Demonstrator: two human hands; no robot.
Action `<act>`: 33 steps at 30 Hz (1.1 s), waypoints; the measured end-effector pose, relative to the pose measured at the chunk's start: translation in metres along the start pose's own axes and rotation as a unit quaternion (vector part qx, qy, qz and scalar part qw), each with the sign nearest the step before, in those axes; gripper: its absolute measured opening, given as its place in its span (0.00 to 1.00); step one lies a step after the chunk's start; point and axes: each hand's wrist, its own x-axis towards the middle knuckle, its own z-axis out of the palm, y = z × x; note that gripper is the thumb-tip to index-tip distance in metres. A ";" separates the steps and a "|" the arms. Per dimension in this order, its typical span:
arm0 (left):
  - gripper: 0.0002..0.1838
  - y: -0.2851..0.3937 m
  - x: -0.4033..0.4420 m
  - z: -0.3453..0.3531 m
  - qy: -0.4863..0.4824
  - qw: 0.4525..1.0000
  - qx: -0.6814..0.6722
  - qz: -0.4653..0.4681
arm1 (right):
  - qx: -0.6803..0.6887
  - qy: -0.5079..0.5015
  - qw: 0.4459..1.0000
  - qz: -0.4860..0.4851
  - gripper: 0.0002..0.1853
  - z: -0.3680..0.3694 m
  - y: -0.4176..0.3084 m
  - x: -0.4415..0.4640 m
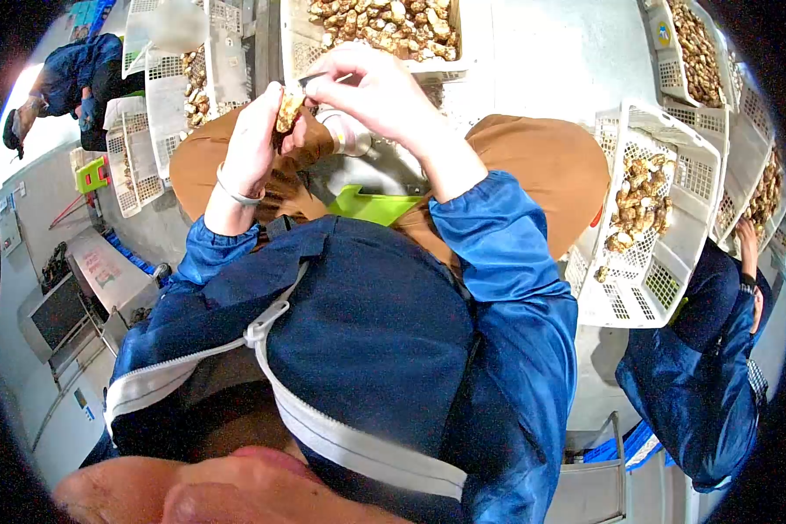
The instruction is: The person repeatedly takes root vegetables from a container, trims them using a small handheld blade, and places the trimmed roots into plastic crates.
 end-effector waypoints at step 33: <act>0.15 -0.163 0.249 -0.043 0.072 0.631 0.770 0.070 | -0.401 -0.123 0.907 0.044 0.11 -0.010 0.039 -0.008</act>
